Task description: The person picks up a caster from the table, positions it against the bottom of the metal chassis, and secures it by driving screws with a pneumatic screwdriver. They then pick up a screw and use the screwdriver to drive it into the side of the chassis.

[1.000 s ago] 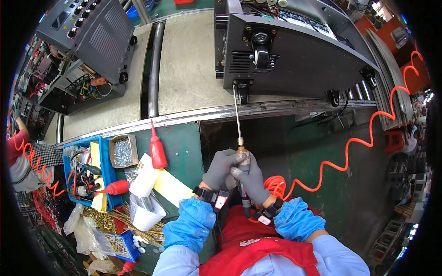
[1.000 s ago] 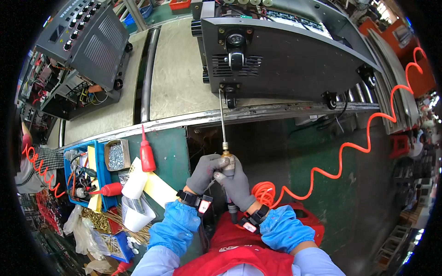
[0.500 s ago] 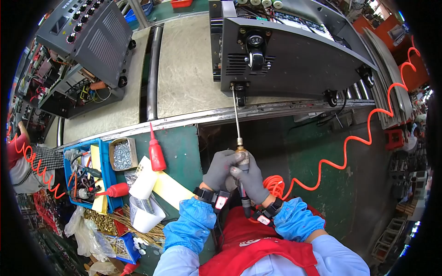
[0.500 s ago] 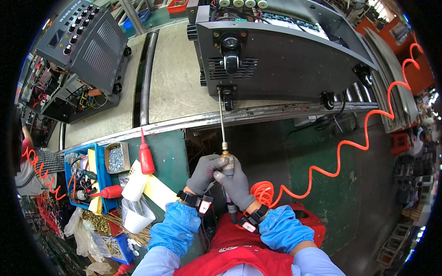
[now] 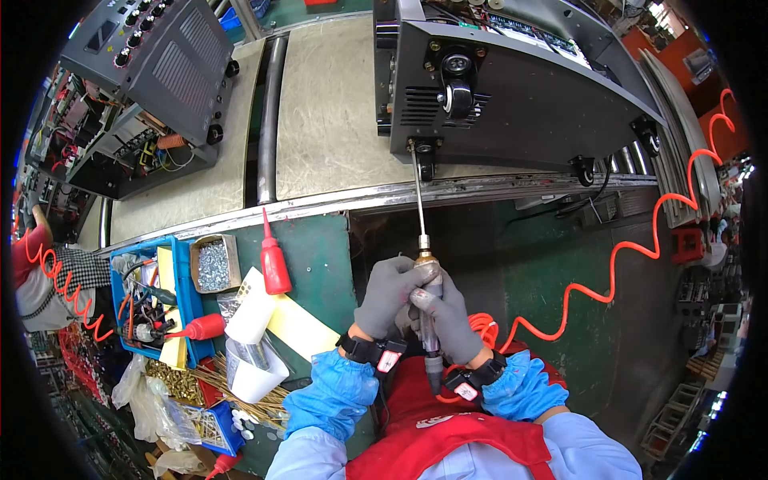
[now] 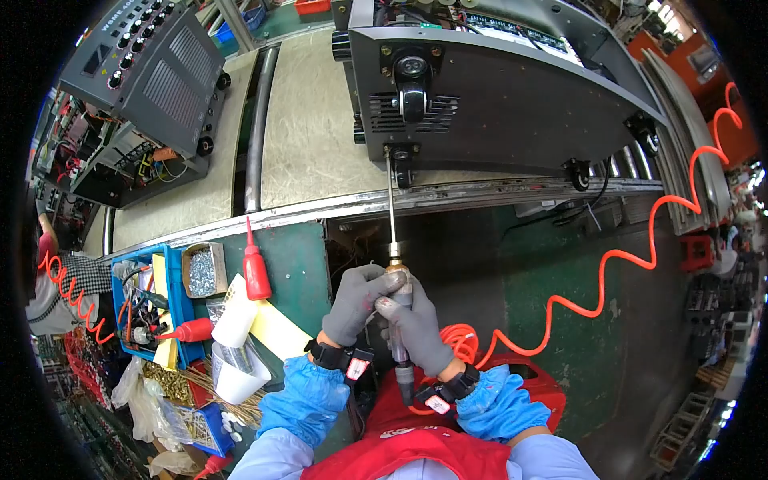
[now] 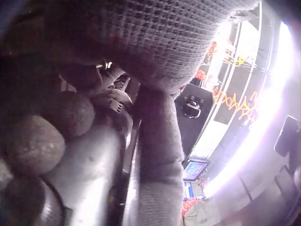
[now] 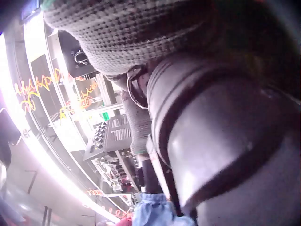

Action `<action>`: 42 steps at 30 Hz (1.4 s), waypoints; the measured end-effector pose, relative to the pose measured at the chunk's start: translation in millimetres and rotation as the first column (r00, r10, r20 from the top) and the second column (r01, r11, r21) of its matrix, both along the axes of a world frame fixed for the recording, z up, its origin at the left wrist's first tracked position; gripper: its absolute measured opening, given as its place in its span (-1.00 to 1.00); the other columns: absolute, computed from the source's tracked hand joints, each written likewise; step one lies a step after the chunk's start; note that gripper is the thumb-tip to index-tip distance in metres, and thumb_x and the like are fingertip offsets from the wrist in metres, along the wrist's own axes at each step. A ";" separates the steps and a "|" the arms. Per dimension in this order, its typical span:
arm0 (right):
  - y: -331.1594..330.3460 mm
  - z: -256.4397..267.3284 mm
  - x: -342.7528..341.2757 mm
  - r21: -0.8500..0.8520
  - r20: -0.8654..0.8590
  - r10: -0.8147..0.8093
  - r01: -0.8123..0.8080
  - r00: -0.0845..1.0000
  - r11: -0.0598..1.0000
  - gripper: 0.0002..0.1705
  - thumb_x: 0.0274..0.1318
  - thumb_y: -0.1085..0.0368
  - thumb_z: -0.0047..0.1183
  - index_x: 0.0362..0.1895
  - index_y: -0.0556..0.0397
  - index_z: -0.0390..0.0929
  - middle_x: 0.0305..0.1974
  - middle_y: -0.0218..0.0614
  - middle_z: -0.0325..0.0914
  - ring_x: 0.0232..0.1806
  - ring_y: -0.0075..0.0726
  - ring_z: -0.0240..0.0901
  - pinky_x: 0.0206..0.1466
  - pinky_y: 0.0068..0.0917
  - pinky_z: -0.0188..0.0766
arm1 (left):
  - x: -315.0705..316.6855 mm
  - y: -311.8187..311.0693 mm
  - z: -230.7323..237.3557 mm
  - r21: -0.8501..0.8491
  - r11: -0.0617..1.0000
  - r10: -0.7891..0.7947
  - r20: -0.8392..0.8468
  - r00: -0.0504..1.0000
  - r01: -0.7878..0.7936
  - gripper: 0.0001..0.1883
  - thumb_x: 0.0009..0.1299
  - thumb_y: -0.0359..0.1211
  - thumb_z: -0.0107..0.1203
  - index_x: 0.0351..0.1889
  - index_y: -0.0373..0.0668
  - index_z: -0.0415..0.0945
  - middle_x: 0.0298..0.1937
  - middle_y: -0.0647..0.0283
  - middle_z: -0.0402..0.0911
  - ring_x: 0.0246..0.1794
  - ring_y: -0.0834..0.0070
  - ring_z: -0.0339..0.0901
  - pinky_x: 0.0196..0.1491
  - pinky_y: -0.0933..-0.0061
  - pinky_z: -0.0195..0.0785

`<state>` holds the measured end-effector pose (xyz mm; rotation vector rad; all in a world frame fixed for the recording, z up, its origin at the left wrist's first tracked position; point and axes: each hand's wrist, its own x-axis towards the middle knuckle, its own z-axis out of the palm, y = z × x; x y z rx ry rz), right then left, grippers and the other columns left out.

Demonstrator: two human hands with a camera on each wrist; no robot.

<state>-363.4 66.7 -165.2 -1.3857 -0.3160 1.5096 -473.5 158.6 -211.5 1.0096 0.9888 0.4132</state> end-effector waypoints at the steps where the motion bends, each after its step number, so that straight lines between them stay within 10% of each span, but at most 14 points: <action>1: -1.6 -10.9 0.0 0.024 0.041 -0.003 0.002 0.999 1.000 -0.28 0.14 0.27 0.20 0.38 0.01 0.24 -0.31 -0.35 0.53 -0.50 -0.54 0.47 -0.49 -0.54 0.46 | 0.8 0.0 -2.3 -0.027 1.000 0.008 0.015 1.000 -0.008 -0.68 0.35 -0.22 0.31 -0.27 -0.37 0.63 -0.40 0.29 0.60 -0.43 0.62 0.49 -0.37 0.53 0.36; 9: -6.9 -85.8 7.5 0.239 0.185 -0.064 0.018 0.981 0.971 -0.23 0.14 0.32 0.20 0.43 -0.04 0.21 -0.18 -0.36 0.52 -0.35 -0.53 0.54 -0.40 -0.52 0.52 | 9.2 0.8 -20.9 -0.180 0.982 0.075 0.092 0.993 -0.058 -0.70 0.29 -0.26 0.35 -0.34 -0.38 0.63 -0.47 0.27 0.60 -0.48 0.63 0.50 -0.42 0.50 0.37; 18: -5.2 -42.1 3.4 0.032 -0.060 -0.008 0.010 0.998 0.999 -0.24 0.17 0.30 0.19 0.44 -0.08 0.20 -0.31 -0.39 0.51 -0.51 -0.56 0.45 -0.47 -0.55 0.47 | 5.8 -0.8 -12.3 -0.156 0.983 0.116 0.131 0.985 -0.095 -0.75 0.32 -0.30 0.33 -0.35 -0.35 0.62 -0.46 0.29 0.59 -0.47 0.64 0.49 -0.41 0.51 0.37; 42: 4.3 -49.5 -7.3 0.070 0.102 -0.048 0.041 0.994 0.997 -0.26 0.19 0.25 0.17 0.43 -0.02 0.18 -0.29 -0.37 0.51 -0.48 -0.55 0.47 -0.48 -0.55 0.46 | -0.1 9.2 -9.1 -0.236 0.971 0.084 0.187 0.979 -0.038 -0.71 0.33 -0.27 0.29 -0.24 -0.37 0.60 -0.36 0.25 0.61 -0.41 0.56 0.54 -0.32 0.51 0.42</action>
